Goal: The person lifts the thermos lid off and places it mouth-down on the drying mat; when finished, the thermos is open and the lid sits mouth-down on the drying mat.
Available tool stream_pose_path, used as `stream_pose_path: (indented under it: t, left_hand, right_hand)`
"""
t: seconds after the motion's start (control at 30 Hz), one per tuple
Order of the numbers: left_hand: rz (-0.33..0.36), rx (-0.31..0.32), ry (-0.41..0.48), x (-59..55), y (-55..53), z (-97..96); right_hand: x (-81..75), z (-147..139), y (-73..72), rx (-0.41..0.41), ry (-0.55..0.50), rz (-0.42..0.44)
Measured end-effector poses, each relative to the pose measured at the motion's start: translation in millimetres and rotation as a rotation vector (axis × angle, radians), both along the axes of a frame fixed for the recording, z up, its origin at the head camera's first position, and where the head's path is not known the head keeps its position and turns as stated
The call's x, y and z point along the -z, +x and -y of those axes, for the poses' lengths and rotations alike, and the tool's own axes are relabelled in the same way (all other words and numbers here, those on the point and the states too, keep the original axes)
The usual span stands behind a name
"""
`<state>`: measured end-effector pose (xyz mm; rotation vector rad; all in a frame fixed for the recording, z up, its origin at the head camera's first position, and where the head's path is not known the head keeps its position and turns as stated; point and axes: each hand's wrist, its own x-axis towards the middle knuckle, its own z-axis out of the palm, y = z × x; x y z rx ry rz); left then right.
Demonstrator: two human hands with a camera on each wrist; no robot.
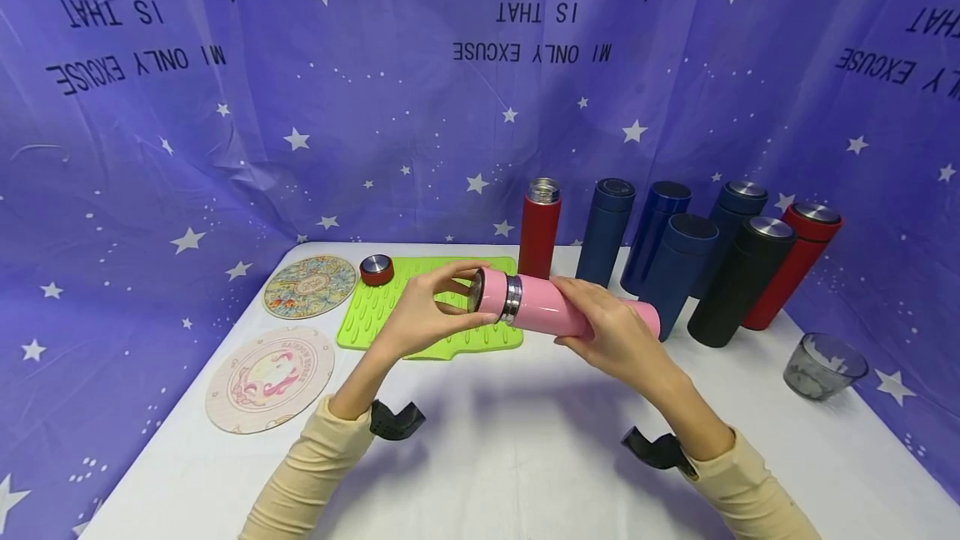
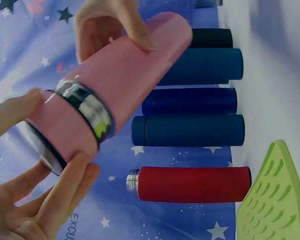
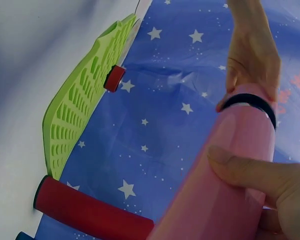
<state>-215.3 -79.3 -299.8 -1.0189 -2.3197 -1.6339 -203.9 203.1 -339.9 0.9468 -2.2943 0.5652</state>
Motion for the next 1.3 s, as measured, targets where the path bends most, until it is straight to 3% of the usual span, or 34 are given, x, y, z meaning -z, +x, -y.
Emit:
stream_pose_path:
  t: [0.1, 0.23, 0.47, 0.73, 1.03, 1.3]
  left_hand:
    - [0.025, -0.039, 0.017, -2.4, -0.5, 4.0]
    - [0.019, -0.048, 0.012, -1.8, -3.0, 7.2]
    - [-0.006, -0.043, -0.009, 21.2, -27.3, 13.2]
    - [-0.086, -0.118, -0.091, 30.9, -46.7, 26.4]
    - [-0.045, -0.165, -0.182, 50.1, -76.7, 44.5]
    - [-0.007, -0.229, -0.186, 61.7, -106.5, 58.7]
  right_hand:
    - [-0.1, -2.4, -2.1, 0.025, -0.026, -0.001]
    - [0.4, -6.0, -4.5, 0.035, -0.052, 0.021]
    - [-0.3, -7.7, -5.6, 0.046, -0.078, 0.086]
    - [1.1, -13.0, -13.5, 0.040, -0.191, 0.174]
    - [10.8, -16.9, -28.7, 0.029, -0.320, 0.285]
    - [15.6, -16.0, -38.7, 0.026, -0.433, 0.388]
